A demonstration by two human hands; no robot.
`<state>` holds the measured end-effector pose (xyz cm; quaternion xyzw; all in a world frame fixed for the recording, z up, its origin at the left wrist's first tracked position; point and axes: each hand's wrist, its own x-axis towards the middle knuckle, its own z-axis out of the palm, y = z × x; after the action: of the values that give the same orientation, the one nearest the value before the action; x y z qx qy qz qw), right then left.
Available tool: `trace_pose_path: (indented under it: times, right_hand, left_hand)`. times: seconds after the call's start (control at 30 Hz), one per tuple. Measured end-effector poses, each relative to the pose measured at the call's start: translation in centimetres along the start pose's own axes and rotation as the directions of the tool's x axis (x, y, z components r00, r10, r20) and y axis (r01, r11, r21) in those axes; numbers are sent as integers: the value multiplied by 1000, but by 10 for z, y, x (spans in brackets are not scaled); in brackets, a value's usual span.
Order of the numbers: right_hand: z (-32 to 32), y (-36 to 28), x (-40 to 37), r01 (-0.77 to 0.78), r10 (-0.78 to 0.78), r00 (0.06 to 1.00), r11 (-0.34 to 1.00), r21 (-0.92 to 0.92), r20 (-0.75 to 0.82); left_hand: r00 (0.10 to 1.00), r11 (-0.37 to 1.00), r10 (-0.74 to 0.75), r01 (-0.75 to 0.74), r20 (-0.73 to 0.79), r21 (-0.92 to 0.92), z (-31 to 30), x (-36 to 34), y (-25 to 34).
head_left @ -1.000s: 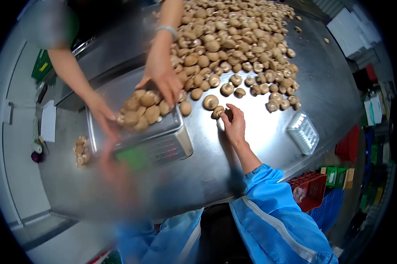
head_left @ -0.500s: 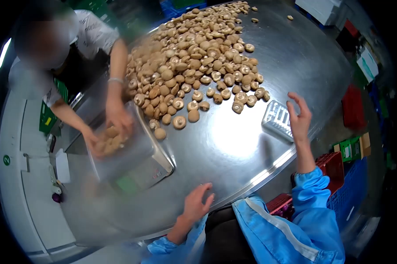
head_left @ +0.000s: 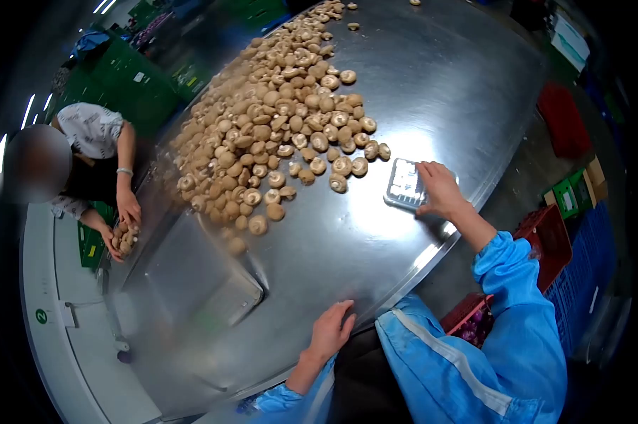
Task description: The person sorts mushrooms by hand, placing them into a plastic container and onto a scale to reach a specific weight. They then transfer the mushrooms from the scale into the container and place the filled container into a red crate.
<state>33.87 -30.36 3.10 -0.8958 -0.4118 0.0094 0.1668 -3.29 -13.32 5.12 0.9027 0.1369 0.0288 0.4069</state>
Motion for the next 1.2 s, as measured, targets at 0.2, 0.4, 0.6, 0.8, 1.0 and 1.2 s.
trace_pose_path:
  times: [0.2, 0.4, 0.6, 0.8, 1.0, 1.2]
  right_hand:
    - [0, -11, 11, -149, 159, 970, 986, -69, 183]
    - [0, -11, 7, -151, 158, 976, 987, -57, 151]
    - [5, -12, 2, -120, 122, 992, 989, -86, 22]
    - [5, -16, -11, -46, 44, 999, 995, -92, -33]
    - [-35, -21, -18, 131, -134, 979, 991, 26, 156]
    - [-84, -9, 31, 21, -58, 988, 967, 255, 140]
  left_hand:
    - [998, 999, -19, 22, 57, -48, 9, 14, 5]
    - [1000, 995, 22, -21, 9, -98, 13, 20, 3]
    - [1000, 987, -1, 0, -9, -158, 4, 19, -2]
    - [999, 981, -30, 20, -45, -195, -1, 14, -10]
    - [995, 977, -100, 103, 27, -185, 3, 21, -13]
    - [989, 974, -145, 150, 36, -171, 8, 55, -11]
